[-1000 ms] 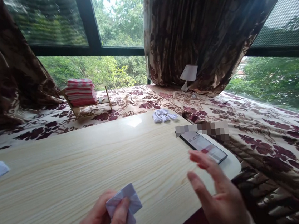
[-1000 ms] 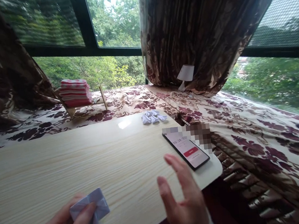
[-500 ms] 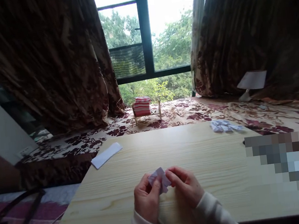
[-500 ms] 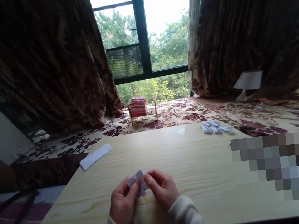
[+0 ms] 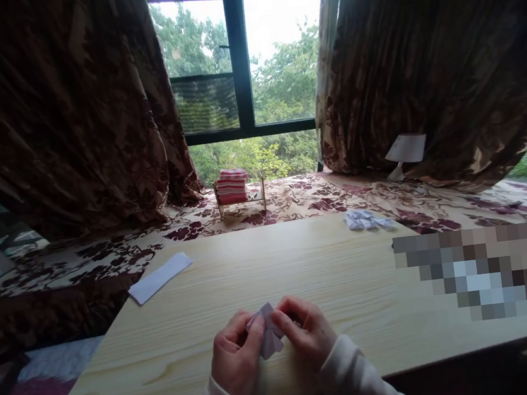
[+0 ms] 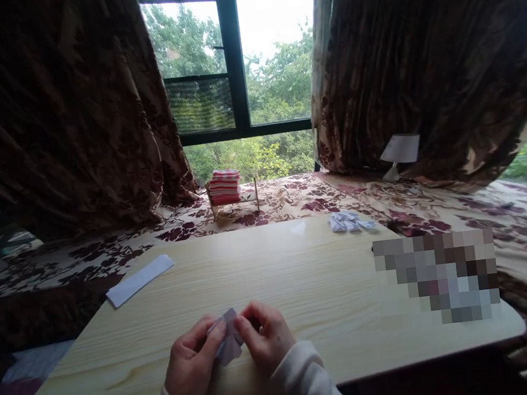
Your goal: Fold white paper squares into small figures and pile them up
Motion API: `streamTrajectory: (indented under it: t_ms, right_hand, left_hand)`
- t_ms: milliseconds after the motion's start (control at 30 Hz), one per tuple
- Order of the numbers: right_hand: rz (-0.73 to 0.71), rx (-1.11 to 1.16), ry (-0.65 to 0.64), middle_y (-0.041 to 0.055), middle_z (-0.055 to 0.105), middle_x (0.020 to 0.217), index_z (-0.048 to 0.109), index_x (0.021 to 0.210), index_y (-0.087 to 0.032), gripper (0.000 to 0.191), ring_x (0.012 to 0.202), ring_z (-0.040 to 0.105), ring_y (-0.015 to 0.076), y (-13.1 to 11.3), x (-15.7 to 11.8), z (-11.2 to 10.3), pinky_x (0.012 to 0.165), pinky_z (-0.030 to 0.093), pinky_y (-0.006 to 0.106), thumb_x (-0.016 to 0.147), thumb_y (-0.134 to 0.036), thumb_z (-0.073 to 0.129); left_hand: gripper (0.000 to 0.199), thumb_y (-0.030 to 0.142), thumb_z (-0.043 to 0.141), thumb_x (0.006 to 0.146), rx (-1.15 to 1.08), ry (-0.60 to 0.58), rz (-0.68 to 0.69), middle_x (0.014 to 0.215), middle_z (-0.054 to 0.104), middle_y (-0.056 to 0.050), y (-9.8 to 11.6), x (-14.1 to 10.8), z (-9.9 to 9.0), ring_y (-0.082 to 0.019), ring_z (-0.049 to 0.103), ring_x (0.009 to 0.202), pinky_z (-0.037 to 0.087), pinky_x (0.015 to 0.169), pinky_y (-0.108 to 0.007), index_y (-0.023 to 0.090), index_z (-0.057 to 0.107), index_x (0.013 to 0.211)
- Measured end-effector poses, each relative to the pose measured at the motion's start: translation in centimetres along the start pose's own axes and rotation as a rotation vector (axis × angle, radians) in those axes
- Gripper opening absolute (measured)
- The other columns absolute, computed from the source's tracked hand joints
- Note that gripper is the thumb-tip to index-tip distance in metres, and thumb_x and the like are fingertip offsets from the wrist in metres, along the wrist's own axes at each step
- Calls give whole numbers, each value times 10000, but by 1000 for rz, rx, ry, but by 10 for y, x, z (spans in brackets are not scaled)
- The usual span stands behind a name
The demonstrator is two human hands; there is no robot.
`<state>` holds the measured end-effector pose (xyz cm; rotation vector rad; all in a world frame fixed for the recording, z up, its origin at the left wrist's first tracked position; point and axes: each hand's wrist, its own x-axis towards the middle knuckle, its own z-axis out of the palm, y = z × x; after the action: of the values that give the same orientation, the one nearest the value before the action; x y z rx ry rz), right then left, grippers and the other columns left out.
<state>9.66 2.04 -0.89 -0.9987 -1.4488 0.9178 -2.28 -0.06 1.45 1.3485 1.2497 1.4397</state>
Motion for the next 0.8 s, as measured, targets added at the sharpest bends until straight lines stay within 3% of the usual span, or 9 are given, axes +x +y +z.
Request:
streamTrajectory:
  t_ms: [233,400,467,533,600,700,800]
  right_hand:
    - [76,47,-62,-48,362,468,484,520,-154,405,471,340,74,2,4,-12,439,288,210,795,-452,480]
    - [8,25,-116,-5,534,588,611,686,-136,225,523,455,94,-2,11,-24,482,379,215,770,-335,546]
    - [-146,-82,-85,10,565,621,621,695,-141,144,549,481,104,-13,15,-32,498,403,224,767,-248,555]
    - [-390,-239,8,30,601,683,633,743,-155,92,638,515,128,-28,17,-40,580,437,254,773,-162,547]
    - [-620,-429,61,41,627,760,646,838,-182,143,720,514,147,-42,18,-48,657,439,295,777,-101,545]
    - [-831,-647,49,33,631,797,646,899,-224,210,757,497,161,-52,13,-51,673,422,312,769,-78,571]
    - [-905,-731,19,20,629,788,643,879,-229,187,759,491,156,-48,6,-46,672,414,300,768,-89,588]
  left_hand:
    - [290,368,607,687,26,-27,8,542,463,3,-2,2,3,-117,433,543,352,503,-209,147,608,500]
    - [246,353,605,699,59,-90,30,566,527,-5,-1,4,5,-126,478,565,378,528,-209,155,662,563]
    - [209,366,633,667,49,-39,16,644,589,-17,3,5,3,-148,526,631,409,575,-214,167,695,665]
    - [255,396,654,636,45,77,-12,753,634,-33,8,5,0,-179,555,734,430,648,-231,181,700,764]
    - [274,433,632,654,48,150,-36,717,626,-32,12,3,-1,-179,543,730,424,686,-246,178,696,733]
    - [382,506,579,684,-133,2,-184,586,573,-26,16,-1,5,-146,494,596,413,608,-262,142,689,652]
    - [388,506,637,627,-419,-94,-394,537,547,-14,13,-1,15,-113,469,521,396,529,-247,122,654,573]
